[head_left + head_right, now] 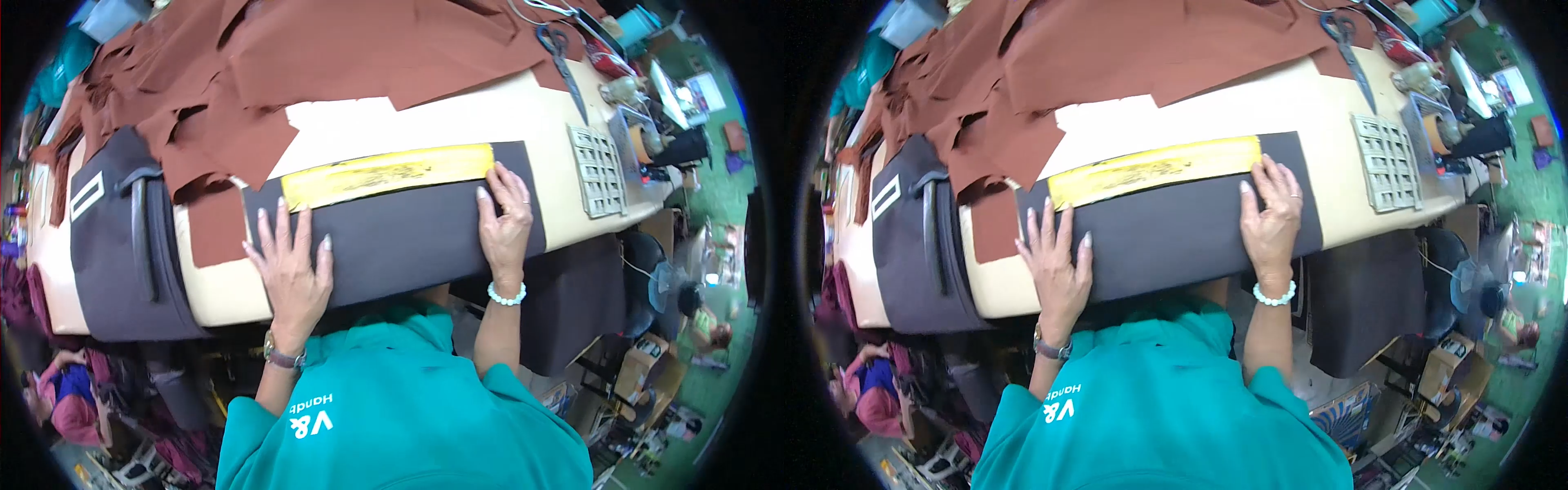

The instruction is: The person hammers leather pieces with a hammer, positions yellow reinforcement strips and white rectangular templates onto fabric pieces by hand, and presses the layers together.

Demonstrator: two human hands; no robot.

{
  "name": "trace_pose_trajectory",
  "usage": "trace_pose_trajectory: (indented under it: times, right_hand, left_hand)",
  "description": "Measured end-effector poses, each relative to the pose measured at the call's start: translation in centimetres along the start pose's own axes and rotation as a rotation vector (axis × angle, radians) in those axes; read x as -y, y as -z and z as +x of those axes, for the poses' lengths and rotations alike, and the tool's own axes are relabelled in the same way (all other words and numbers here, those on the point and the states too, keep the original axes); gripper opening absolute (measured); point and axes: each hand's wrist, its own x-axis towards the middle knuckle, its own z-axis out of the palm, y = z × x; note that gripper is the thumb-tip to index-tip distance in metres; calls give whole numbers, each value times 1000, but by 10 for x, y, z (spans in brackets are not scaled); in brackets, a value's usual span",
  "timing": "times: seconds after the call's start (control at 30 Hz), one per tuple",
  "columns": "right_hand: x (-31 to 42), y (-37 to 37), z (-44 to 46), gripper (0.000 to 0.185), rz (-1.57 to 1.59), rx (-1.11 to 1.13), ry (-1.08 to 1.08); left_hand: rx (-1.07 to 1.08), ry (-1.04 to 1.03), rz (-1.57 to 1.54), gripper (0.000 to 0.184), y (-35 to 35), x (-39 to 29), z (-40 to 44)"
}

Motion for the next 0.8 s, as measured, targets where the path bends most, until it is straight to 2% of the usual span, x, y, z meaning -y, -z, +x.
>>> trace_pose_trajectory:
  times: [0.8]
  right_hand:
    - [3,0,0,30,-17,-2,-19]
  left_hand:
    - [-2,-19,9,50,-2,2,-1]
